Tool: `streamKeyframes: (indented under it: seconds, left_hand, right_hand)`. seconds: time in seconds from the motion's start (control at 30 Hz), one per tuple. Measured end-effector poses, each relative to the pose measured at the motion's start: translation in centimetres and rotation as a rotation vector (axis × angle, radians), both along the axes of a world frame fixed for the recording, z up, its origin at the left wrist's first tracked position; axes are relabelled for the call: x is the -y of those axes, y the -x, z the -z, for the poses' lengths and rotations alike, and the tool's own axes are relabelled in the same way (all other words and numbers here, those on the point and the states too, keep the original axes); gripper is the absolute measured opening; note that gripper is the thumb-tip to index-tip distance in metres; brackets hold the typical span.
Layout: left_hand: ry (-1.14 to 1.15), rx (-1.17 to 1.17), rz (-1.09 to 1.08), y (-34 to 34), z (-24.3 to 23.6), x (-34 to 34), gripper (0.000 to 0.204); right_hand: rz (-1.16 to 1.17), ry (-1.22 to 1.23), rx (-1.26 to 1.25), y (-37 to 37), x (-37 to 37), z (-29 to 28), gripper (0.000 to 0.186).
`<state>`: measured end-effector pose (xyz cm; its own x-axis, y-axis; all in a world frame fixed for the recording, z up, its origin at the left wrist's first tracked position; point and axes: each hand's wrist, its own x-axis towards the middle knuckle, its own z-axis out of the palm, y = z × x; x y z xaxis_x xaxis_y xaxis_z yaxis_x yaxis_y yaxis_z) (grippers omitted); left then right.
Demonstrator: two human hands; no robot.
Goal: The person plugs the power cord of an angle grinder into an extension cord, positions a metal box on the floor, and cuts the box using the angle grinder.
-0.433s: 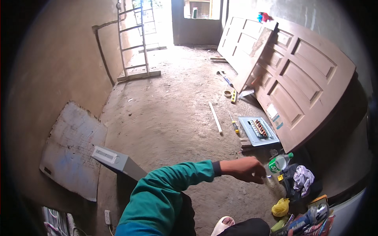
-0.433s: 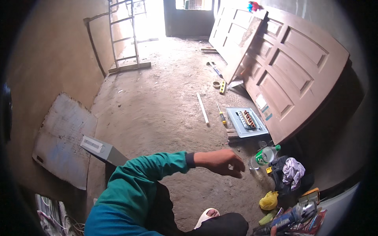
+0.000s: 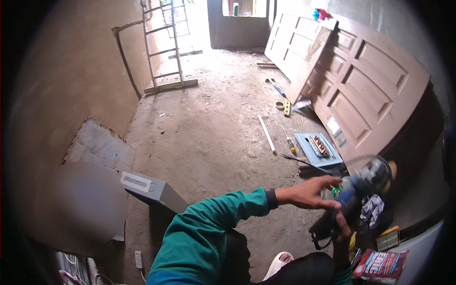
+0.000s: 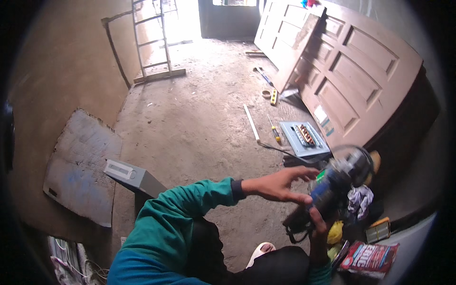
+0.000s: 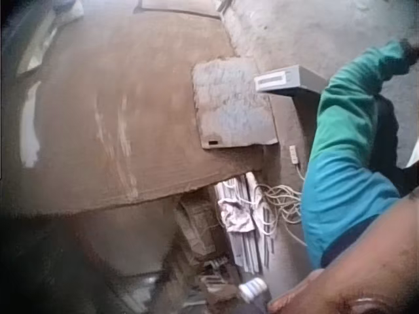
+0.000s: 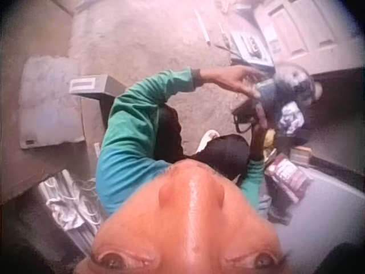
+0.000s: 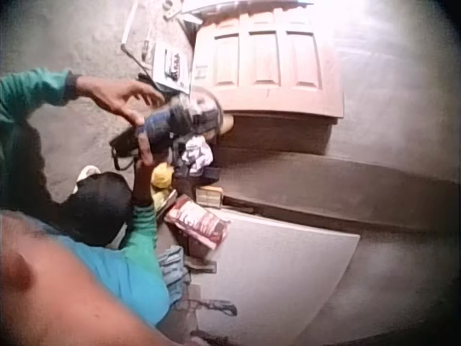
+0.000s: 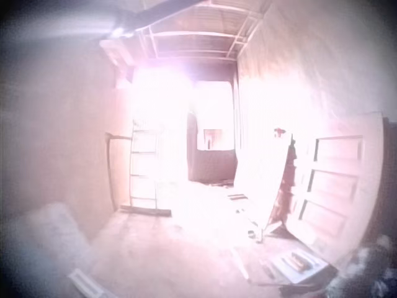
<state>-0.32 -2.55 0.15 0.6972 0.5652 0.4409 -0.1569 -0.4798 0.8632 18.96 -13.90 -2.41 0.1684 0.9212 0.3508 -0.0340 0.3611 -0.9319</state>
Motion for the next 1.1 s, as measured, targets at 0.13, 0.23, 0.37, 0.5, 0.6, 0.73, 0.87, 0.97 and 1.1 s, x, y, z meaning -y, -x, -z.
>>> streamKeyframes:
  seconds: [0.13,0.23,0.37,0.5,0.6,0.73,0.87,0.97,1.1]
  left_hand:
    - [0.316,-0.01,-0.029,2.4,-0.8,-0.4,0.068]
    - [0.463,0.199,-0.175,5.0,0.0,-0.6,0.056]
    - [0.541,0.335,-0.241,8.1,1.5,-0.5,0.042]
    - [0.591,0.393,-0.337,12.1,4.4,-0.1,0.043]
    - [0.624,0.435,-0.379,13.9,5.7,1.1,0.052]
    - [0.806,0.482,-0.286,15.7,6.6,3.3,0.065]
    - [0.983,0.587,0.036,15.0,9.2,4.5,0.083]
    - [0.981,0.718,0.221,13.7,9.8,4.7,0.094]
    - [1.094,0.822,0.25,13.7,12.0,5.2,0.092]
  right_hand:
    - [-0.262,0.036,0.071,4.4,-4.2,-1.9,0.045]
    - [-0.33,0.074,0.217,8.4,-6.0,-1.6,0.044]
    - [-0.403,-0.035,0.262,11.4,-7.1,-2.9,0.044]
    - [-0.616,0.112,0.361,11.1,-8.9,-3.6,0.035]
    - [-0.73,0.264,0.205,10.3,-10.9,-2.2,0.034]
    - [-0.646,0.36,0.38,12.2,-14.8,0.7,0.036]
    - [-0.855,0.3,0.688,14.4,-17.6,5.1,0.047]
    - [-0.989,0.369,0.632,15.2,-17.0,7.4,0.043]
    - [-1.05,0.475,0.349,16.1,-16.3,10.0,0.038]
